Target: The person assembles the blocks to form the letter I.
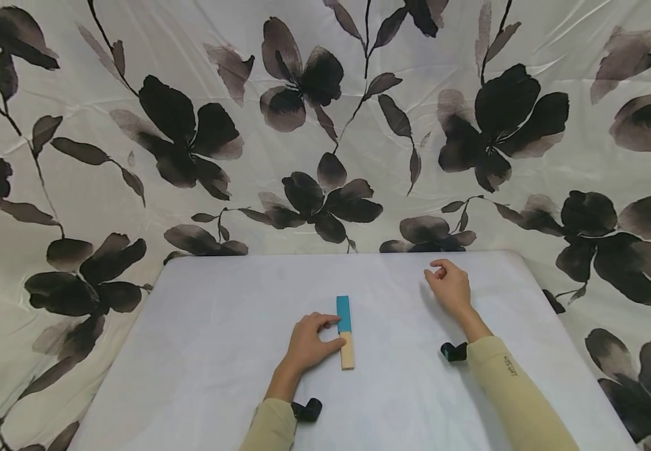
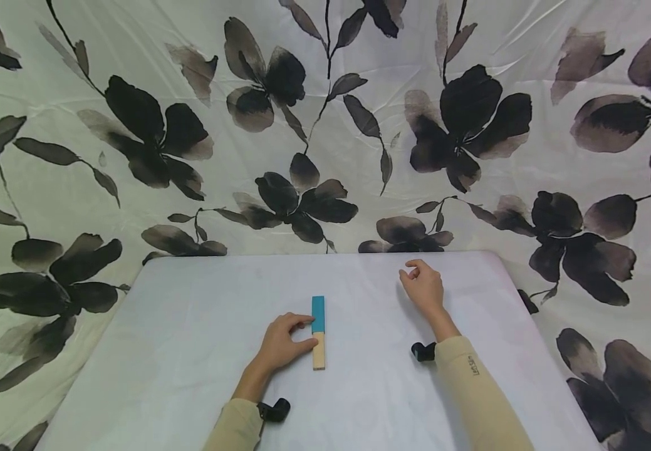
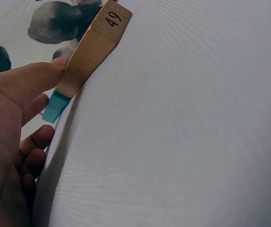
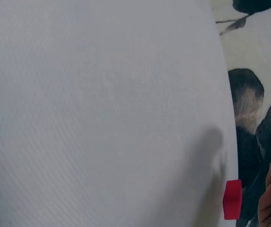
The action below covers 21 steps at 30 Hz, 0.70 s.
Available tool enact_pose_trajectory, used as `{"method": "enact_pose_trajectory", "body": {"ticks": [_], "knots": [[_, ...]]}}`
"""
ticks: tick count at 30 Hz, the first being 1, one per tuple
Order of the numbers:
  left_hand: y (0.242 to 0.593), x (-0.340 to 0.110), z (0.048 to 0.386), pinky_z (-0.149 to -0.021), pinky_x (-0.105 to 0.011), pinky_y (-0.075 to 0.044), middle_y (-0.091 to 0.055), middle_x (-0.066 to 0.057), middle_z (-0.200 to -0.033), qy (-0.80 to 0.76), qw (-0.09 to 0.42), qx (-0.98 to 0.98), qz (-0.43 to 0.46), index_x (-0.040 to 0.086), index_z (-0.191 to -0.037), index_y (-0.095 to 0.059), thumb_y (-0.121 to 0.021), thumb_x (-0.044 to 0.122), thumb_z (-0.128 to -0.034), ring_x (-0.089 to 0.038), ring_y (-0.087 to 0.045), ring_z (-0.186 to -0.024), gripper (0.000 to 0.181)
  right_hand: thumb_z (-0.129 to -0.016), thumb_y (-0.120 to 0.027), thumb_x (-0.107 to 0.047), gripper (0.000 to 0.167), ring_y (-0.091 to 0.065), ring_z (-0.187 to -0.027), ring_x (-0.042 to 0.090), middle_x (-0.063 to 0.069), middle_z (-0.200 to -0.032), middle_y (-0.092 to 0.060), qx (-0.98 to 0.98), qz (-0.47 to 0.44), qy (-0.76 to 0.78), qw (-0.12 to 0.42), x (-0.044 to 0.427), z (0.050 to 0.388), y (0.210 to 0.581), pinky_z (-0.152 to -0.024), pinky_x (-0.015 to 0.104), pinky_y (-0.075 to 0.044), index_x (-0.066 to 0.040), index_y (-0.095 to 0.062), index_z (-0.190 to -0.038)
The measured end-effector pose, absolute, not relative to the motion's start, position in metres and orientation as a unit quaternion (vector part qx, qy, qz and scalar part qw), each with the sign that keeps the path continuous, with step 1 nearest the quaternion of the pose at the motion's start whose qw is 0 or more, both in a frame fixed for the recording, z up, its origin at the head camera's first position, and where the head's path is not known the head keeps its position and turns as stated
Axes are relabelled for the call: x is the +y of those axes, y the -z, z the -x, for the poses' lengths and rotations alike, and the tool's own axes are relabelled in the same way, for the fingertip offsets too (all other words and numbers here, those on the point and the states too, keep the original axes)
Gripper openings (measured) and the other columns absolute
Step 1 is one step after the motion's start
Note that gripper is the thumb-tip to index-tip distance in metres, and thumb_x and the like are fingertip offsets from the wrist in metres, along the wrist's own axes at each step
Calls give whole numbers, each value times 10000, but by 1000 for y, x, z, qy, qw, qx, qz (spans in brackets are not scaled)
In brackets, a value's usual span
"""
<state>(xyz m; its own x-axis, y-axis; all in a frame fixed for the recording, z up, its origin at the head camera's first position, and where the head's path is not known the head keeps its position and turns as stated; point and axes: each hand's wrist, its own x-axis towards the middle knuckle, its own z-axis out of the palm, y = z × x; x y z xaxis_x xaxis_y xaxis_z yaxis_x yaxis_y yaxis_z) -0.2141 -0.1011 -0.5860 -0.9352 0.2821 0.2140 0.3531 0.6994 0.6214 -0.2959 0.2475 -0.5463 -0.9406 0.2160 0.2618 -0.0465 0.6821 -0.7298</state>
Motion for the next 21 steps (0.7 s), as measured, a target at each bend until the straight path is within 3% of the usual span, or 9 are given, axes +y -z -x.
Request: {"method": "enact_pose_trajectory", "body": {"ticks": [11,21], "knots": [[589,-104,211,-725,-323,-383,-550,103,-862,341,62,-923,170,251,-1166,-707,-801,434,-768,-92,-469,-792,448,-877,-710,-229,291,-533,-703,258,78,-747,-603,-899,91,-396,165,270,303,556,-657,362,-377,-19,-670,-1076],[588,-101,215,-734,-327,-385,-562,103,-874,348,57,-920,173,251,-1164,-708,-796,444,-770,-91,-482,-805,447,-891,-685,-259,375,-516,-803,303,144,-824,-617,-901,139,-390,128,290,300,561,-680,384,-379,6,-636,-1152]]}}
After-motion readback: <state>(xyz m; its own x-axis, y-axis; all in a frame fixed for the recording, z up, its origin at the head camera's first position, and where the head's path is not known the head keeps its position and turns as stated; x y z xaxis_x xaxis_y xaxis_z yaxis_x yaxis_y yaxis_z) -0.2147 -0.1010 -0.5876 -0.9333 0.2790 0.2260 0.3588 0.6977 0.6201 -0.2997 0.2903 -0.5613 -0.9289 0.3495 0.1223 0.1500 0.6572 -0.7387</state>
